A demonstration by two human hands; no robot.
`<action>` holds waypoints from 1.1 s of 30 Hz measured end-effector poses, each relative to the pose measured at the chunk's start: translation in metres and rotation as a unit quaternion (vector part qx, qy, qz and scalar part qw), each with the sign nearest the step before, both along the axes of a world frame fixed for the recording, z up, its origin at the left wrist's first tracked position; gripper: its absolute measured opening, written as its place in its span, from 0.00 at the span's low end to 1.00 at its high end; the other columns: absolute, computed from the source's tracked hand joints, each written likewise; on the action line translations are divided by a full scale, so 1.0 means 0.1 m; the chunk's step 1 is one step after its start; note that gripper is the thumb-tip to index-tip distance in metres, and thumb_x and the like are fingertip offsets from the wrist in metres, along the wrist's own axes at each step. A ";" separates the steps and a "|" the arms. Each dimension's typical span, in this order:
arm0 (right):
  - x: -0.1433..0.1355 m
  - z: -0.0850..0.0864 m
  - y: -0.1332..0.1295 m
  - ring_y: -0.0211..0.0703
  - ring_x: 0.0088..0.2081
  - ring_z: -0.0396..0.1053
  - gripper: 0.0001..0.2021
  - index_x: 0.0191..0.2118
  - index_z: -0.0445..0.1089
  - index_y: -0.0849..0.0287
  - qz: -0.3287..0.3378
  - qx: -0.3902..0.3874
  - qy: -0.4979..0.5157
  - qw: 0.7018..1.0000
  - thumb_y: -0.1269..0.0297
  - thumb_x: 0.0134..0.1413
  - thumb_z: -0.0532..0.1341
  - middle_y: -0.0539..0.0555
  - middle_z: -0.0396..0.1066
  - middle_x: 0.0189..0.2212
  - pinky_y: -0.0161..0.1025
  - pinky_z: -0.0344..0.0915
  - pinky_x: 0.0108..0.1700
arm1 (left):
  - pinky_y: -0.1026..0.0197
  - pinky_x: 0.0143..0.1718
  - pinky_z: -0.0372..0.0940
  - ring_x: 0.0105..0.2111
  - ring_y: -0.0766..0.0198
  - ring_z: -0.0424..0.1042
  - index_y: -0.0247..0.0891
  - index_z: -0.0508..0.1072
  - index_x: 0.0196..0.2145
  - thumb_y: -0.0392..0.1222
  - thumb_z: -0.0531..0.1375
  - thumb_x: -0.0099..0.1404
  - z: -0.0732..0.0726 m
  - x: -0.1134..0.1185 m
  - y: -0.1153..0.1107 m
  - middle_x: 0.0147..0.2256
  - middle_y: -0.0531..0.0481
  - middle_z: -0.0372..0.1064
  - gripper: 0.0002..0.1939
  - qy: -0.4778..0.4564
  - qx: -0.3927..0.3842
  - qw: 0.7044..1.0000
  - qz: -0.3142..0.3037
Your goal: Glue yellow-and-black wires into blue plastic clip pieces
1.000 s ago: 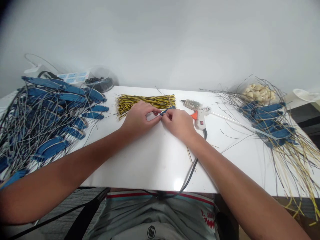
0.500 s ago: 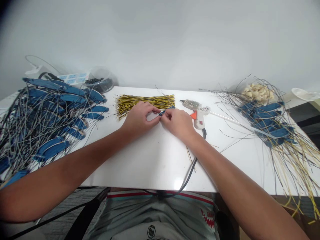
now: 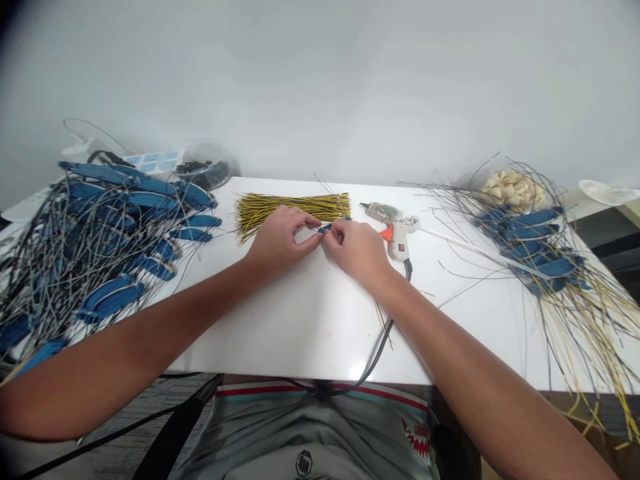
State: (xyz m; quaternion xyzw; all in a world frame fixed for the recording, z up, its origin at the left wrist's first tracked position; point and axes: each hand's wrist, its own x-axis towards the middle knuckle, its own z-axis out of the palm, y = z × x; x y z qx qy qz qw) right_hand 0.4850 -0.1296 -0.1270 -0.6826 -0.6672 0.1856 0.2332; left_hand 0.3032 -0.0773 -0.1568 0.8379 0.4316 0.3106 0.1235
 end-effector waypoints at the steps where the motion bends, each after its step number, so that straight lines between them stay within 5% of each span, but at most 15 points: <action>1: 0.01 0.01 -0.01 0.40 0.25 0.58 0.16 0.26 0.64 0.55 0.005 0.007 0.010 1.000 0.55 0.64 0.60 0.47 0.66 0.21 0.40 0.47 0.30 | 0.50 0.52 0.66 0.47 0.53 0.72 0.40 0.81 0.44 0.47 0.64 0.69 0.01 0.00 0.00 0.43 0.49 0.79 0.10 0.001 -0.002 1.000 0.004; 5: 0.22 0.16 -0.11 0.42 0.30 0.63 0.18 0.27 0.67 0.56 0.016 0.120 -0.013 0.993 0.53 0.67 0.60 0.51 0.70 0.25 0.41 0.53 0.34 | 0.49 0.52 0.65 0.46 0.53 0.72 0.41 0.81 0.41 0.46 0.65 0.68 0.04 0.00 -0.01 0.42 0.50 0.80 0.09 0.006 -0.012 1.000 0.007; 7: 0.43 0.26 -0.16 0.43 0.29 0.63 0.19 0.27 0.69 0.56 -0.038 0.141 -0.032 0.989 0.52 0.68 0.59 0.53 0.71 0.25 0.42 0.53 0.34 | 0.49 0.52 0.65 0.46 0.53 0.72 0.42 0.81 0.41 0.46 0.65 0.68 0.04 -0.01 0.00 0.41 0.50 0.80 0.08 0.003 -0.015 1.000 0.007; 11: 0.91 0.32 -0.22 0.47 0.26 0.62 0.26 0.21 0.69 0.55 -0.154 0.046 -0.117 0.980 0.41 0.64 0.61 0.55 0.69 0.19 0.44 0.53 0.31 | 0.49 0.50 0.65 0.45 0.52 0.72 0.41 0.81 0.39 0.47 0.66 0.67 0.05 -0.01 0.00 0.41 0.50 0.81 0.08 0.002 -0.011 1.000 0.004; 17: 1.07 0.11 -0.17 0.49 0.25 0.61 0.29 0.21 0.72 0.54 -0.161 -0.022 -0.153 0.975 0.31 0.55 0.64 0.58 0.70 0.20 0.43 0.51 0.29 | 0.50 0.50 0.66 0.45 0.53 0.72 0.42 0.81 0.39 0.46 0.65 0.67 0.03 -0.01 0.01 0.40 0.50 0.81 0.07 0.002 0.000 1.000 0.005; 22: 0.98 0.12 -0.18 0.48 0.26 0.63 0.23 0.23 0.68 0.53 -0.212 0.021 -0.056 0.975 0.40 0.56 0.66 0.54 0.69 0.20 0.43 0.54 0.29 | 0.50 0.50 0.66 0.44 0.53 0.72 0.43 0.81 0.37 0.45 0.66 0.65 0.05 -0.04 0.04 0.38 0.51 0.81 0.06 -0.002 0.005 1.000 0.019; 25: 1.00 0.13 -0.18 0.43 0.24 0.61 0.18 0.26 0.63 0.52 -0.230 0.079 0.088 0.966 0.48 0.54 0.69 0.50 0.67 0.21 0.43 0.56 0.28 | 0.50 0.49 0.66 0.44 0.53 0.72 0.44 0.82 0.37 0.44 0.67 0.63 0.06 -0.07 0.06 0.38 0.53 0.82 0.05 -0.007 0.002 1.000 0.026; 29: 1.02 0.09 -0.13 0.42 0.22 0.60 0.11 0.33 0.64 0.51 -0.138 0.136 0.325 0.926 0.58 0.51 0.68 0.47 0.64 0.22 0.42 0.60 0.25 | 0.51 0.50 0.66 0.44 0.53 0.72 0.44 0.81 0.37 0.43 0.67 0.63 0.07 -0.08 0.07 0.38 0.53 0.82 0.04 -0.008 0.002 1.000 0.022; 33: 0.91 0.04 -0.18 0.44 0.26 0.67 0.13 0.35 0.66 0.52 -0.085 0.053 0.346 0.933 0.59 0.48 0.70 0.50 0.70 0.25 0.41 0.61 0.27 | 0.51 0.50 0.66 0.44 0.53 0.72 0.44 0.81 0.37 0.44 0.66 0.65 0.05 -0.07 0.07 0.38 0.52 0.81 0.05 0.003 0.010 1.000 0.005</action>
